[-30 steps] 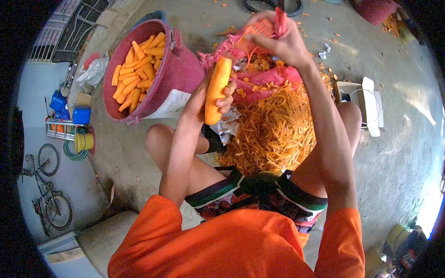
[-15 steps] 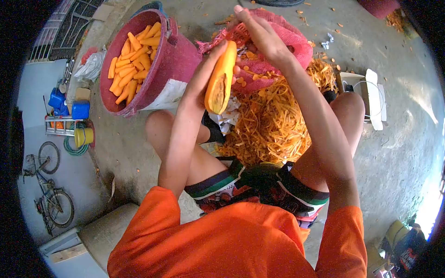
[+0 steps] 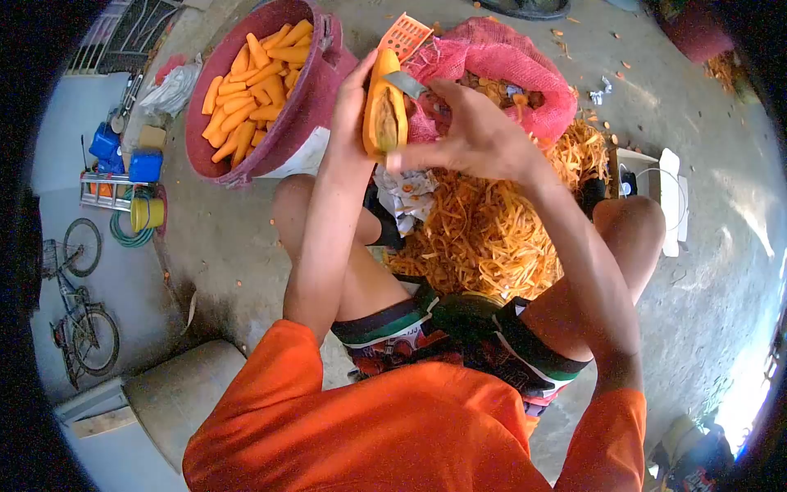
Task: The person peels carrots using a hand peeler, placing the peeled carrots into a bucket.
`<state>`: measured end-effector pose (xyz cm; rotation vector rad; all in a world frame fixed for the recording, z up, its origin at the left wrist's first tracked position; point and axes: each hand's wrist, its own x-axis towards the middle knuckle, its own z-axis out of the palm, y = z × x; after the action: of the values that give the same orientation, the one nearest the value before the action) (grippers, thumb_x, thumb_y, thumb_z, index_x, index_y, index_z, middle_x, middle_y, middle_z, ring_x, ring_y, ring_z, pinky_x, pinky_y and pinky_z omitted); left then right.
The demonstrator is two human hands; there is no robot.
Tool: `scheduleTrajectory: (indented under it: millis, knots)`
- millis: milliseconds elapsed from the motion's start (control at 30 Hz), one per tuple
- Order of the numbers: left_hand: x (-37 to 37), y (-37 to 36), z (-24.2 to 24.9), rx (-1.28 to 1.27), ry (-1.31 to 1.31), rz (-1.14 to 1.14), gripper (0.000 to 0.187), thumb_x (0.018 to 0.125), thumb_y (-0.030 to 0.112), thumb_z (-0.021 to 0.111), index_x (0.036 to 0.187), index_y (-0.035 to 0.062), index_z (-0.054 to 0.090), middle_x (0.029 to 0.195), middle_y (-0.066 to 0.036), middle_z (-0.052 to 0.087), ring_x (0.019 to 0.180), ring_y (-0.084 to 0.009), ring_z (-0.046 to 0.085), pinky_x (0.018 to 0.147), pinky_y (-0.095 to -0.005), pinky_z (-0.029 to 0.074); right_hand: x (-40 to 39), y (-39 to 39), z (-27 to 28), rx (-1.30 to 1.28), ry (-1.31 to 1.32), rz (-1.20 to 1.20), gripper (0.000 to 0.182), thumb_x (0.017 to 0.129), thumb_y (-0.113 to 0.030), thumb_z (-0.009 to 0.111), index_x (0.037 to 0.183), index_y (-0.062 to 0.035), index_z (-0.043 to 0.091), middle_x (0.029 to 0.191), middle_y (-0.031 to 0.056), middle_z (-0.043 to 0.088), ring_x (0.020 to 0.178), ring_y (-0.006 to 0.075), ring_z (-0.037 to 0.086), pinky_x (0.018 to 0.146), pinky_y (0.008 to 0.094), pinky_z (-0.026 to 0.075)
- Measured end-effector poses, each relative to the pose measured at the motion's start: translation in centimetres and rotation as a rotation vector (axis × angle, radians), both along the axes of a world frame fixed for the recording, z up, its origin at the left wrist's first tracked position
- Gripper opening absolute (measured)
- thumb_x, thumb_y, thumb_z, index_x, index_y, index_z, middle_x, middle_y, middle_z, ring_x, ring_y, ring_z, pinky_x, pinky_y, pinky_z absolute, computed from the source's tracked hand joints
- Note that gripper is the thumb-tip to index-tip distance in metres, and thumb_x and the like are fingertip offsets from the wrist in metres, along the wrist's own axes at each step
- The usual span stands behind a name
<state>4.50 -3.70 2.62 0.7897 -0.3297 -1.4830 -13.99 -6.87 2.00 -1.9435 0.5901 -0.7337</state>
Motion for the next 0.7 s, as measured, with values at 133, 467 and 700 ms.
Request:
scheduleTrajectory:
  millis: [133,467,700]
  knots:
    - [-0.4,0.5,0.6,0.005,-0.110,-0.012,0.035,0.103,0.040,0.053,0.118,0.0099,0.061,0.089,-0.004,0.068,0.070,-0.0148,0.066,0.060,-0.0280,0.058,0.8,0.3,1.5,-0.041,0.130,0.013,0.101,0.054,-0.058,0.094,0.114,0.0142,0.056,0.098,0.0239,0.066,0.093,0.0306,0.067,0.084,0.0400,0.052]
    - [0.5,0.5,-0.4,-0.025,-0.066,0.010,0.032,0.103,0.035,0.055,0.120,0.0086,0.061,0.092,-0.003,0.067,0.074,-0.0126,0.066,0.067,-0.0260,0.057,1.6,0.8,1.2,-0.159,0.236,0.005,0.088,0.061,-0.065,0.088,0.094,0.0109,0.059,0.072,0.0196,0.061,0.069,0.0297,0.063,0.066,0.0434,0.050]
    - [0.0,0.6,0.5,0.051,-0.224,0.083,0.035,0.100,0.040,0.060,0.116,0.0088,0.060,0.084,-0.004,0.065,0.069,-0.0123,0.064,0.063,-0.0256,0.055,1.7,0.5,0.2,-0.072,0.172,0.105,0.071,0.069,-0.059,0.086,0.085,0.0053,0.061,0.063,0.0113,0.051,0.060,0.0212,0.050,0.057,0.0388,0.042]
